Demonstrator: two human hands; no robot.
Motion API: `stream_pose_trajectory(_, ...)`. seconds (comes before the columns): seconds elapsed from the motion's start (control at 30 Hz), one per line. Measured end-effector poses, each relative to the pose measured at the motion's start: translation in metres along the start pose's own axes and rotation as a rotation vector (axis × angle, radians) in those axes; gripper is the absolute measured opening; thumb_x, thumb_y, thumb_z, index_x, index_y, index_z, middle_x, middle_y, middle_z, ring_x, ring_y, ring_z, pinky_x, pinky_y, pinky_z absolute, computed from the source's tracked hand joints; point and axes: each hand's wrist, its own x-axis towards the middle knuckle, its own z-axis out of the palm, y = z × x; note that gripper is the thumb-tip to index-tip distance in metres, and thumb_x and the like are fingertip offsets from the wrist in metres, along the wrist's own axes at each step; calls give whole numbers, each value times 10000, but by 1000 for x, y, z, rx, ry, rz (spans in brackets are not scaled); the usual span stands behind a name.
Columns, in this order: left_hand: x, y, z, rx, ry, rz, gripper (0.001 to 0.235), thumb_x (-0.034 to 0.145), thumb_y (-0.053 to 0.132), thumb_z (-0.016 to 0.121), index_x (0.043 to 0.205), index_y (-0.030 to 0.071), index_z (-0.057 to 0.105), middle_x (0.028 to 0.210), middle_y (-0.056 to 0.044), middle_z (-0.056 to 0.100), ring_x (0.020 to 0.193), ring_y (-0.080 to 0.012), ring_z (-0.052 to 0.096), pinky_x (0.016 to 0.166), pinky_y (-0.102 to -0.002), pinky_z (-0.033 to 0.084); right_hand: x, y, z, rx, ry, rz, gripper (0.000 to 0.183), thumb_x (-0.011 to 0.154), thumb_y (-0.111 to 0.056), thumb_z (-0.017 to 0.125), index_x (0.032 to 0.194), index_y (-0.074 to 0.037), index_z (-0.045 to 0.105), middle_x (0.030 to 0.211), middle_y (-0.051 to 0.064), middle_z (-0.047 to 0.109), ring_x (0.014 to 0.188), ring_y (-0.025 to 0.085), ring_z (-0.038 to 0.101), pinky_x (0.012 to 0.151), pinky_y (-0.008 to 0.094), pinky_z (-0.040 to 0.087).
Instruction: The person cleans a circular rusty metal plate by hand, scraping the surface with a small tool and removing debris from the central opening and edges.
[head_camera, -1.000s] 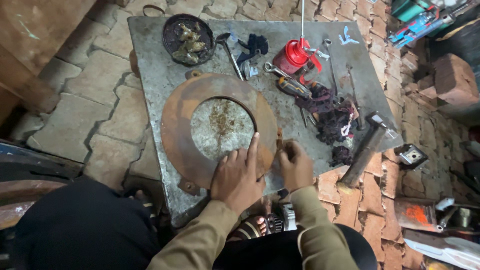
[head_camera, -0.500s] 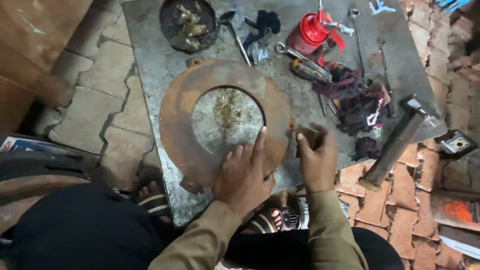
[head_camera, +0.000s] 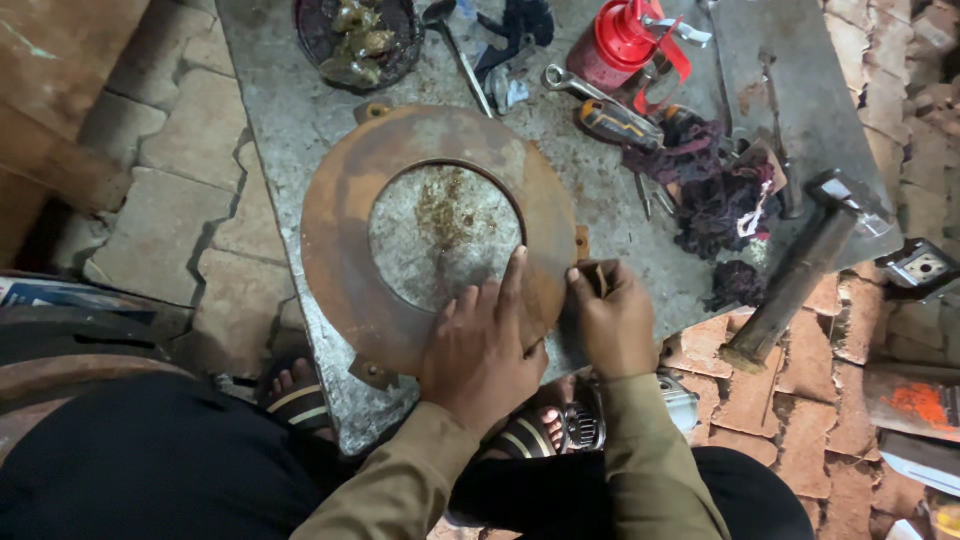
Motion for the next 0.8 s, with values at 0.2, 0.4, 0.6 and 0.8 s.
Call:
stream_pose_trajectory(0.2, 0, 1, -2, -15, -15, -15, 1083, 729, 306, 816, 1584, 46, 205, 1164, -179, 620, 1080, -386, 587, 922, -543, 468, 22, 13, 0, 125, -27, 147, 237, 896, -193, 791, 835, 3, 672, 710, 37, 693, 589, 100, 587, 543, 299, 483)
stream_pose_trajectory(0.4, -1, 1, -3, -60, 46, 2, 1074, 708, 273, 820, 1581, 43, 239, 1133, -172, 628, 1063, -380, 594, 919, -528, 475, 12, 20, -1, 54, -24, 140, 241, 877, -191, 808, 822, 1, 674, 691, 43, 674, 578, 91, 556, 520, 292, 461)
stream_pose_trajectory(0.6, -2, -4, -2, -60, 52, 21, 1061, 708, 291, 813, 1570, 29, 253, 1147, -168, 630, 1079, -371, 593, 917, -508, 479, 30, 22, 14, 167, 63, 201, 250, 887, -215, 795, 869, -4, 663, 733, 36, 682, 600, 108, 565, 534, 310, 466)
stream_pose_trajectory(0.8, -1, -3, -5, -36, 5, 2, 1085, 706, 292, 803, 1587, 33, 226, 1142, -172, 623, 1078, -362, 588, 930, -514, 474, 6, 41, 5, -85, 97, 10, 307, 866, -285, 815, 906, -8, 691, 786, 59, 727, 688, 139, 651, 635, 332, 530)
